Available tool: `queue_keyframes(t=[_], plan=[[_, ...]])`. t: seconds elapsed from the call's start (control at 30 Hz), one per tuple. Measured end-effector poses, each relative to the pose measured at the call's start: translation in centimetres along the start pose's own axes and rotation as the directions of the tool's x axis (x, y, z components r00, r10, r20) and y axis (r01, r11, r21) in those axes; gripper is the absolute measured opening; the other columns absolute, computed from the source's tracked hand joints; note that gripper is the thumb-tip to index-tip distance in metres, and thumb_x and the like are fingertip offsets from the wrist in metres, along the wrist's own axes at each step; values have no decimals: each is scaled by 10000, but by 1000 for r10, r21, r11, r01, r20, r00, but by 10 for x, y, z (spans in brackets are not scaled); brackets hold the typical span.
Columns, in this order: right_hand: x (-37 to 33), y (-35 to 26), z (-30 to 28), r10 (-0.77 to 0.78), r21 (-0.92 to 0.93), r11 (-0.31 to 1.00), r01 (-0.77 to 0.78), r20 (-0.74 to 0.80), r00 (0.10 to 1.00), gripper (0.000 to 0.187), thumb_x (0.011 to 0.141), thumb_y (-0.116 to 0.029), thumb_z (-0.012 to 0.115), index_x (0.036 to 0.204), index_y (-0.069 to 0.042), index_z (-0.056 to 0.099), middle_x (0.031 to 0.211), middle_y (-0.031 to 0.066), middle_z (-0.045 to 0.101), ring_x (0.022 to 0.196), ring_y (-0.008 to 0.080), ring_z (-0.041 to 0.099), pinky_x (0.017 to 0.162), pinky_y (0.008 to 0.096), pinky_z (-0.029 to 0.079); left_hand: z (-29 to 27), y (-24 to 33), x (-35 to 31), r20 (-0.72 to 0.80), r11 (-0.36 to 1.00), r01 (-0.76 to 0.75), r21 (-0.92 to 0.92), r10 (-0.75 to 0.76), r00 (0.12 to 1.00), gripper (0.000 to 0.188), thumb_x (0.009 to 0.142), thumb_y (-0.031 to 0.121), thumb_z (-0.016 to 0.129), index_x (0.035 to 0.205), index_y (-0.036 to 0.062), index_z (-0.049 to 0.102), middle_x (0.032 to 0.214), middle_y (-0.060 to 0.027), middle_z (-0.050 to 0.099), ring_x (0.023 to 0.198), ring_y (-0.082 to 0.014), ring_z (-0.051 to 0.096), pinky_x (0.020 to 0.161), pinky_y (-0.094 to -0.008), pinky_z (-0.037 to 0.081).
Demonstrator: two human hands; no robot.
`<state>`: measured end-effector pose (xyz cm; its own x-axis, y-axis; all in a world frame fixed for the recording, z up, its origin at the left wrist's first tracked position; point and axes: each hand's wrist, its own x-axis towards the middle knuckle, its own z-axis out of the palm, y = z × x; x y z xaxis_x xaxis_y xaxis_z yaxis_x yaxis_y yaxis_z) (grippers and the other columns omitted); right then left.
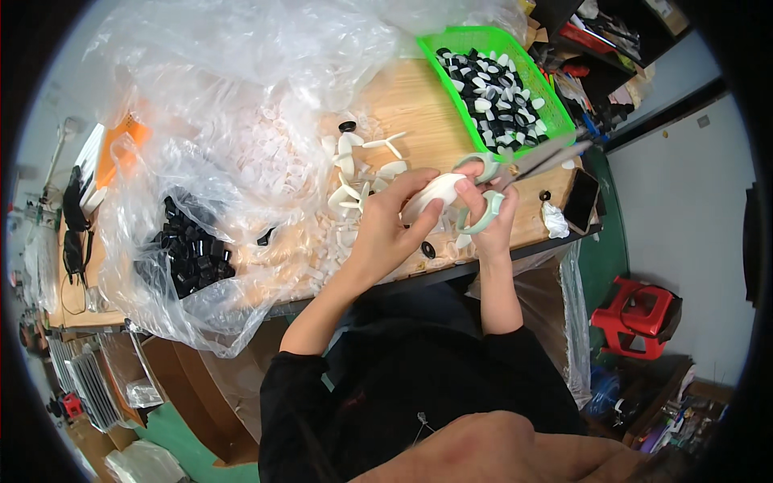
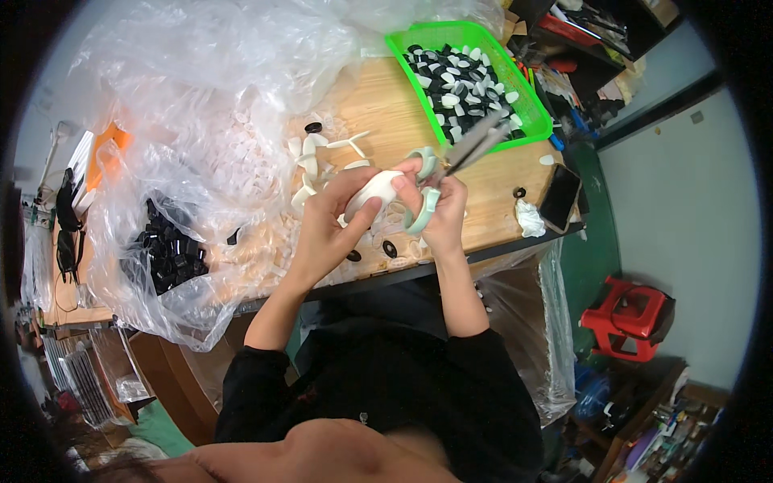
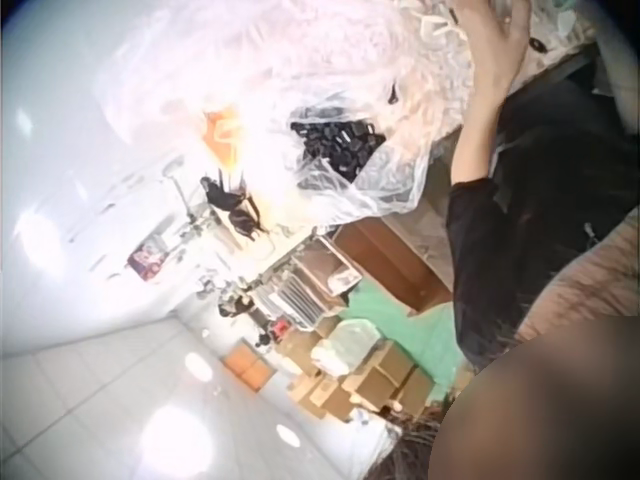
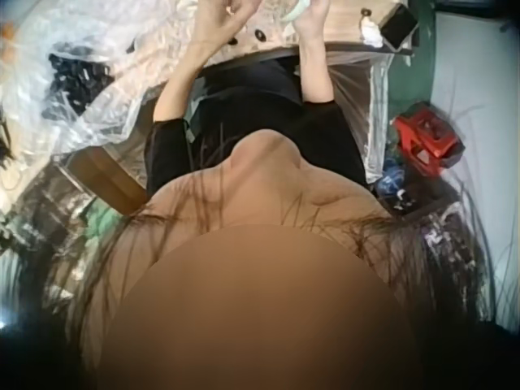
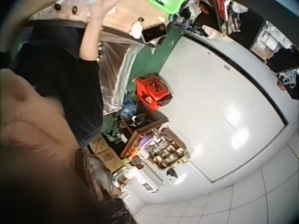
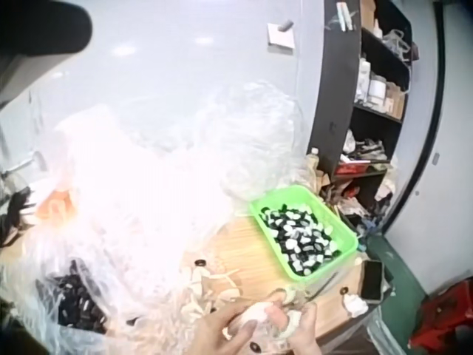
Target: Assembling white plastic inserts into black plastic caps after trimming them with scissors.
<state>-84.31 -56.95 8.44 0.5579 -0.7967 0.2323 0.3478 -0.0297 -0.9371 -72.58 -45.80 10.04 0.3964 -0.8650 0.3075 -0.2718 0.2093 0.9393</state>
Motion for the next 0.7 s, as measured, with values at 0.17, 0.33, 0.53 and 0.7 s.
queue_keyframes(t=[0.17, 0.33, 0.53, 0.7], plan=[[-2, 8, 0, -83, 65, 994, 88, -70, 994, 153, 801, -45, 716, 921, 12, 639, 895, 47, 611, 794, 105, 556, 726, 235, 435, -3, -2, -5, -85, 989, 145, 20, -143, 986, 255, 839, 104, 676, 1041, -41, 623, 852, -135, 665, 707, -174, 618, 671, -283, 496], [2, 22, -28, -16, -20, 1000, 24, 330, 944, 386, 927, -377, 606, 1020, -3, 585, 865, 17, 547, 759, 96, 501, 696, 227, 403, -17, 4, -3, -109, 973, 227, -33, -230, 967, 230, 921, 110, 622, 1078, -59, 618, 879, -71, 663, 769, -99, 596, 691, -237, 491], [-18, 7, -41, 465, -550, 825, -126, 536, 705, 481, 848, -414, 589, 1113, -18, 532, 953, 43, 542, 898, 153, 514, 822, 289, 443, -42, 8, 8, -189, 921, 226, -318, -296, 937, 225, 932, 136, 615, 1059, -48, 634, 847, -75, 680, 693, -84, 568, 658, -229, 484], [-17, 12, -37, 460, -521, 843, -129, 577, 675, 404, 806, -243, 636, 1127, -21, 535, 930, 39, 550, 852, 143, 528, 751, 271, 458, -42, 1, 2, -59, 925, 349, -153, -361, 931, 215, 933, 150, 617, 1011, -49, 635, 821, -58, 671, 677, -72, 553, 643, -221, 461]])
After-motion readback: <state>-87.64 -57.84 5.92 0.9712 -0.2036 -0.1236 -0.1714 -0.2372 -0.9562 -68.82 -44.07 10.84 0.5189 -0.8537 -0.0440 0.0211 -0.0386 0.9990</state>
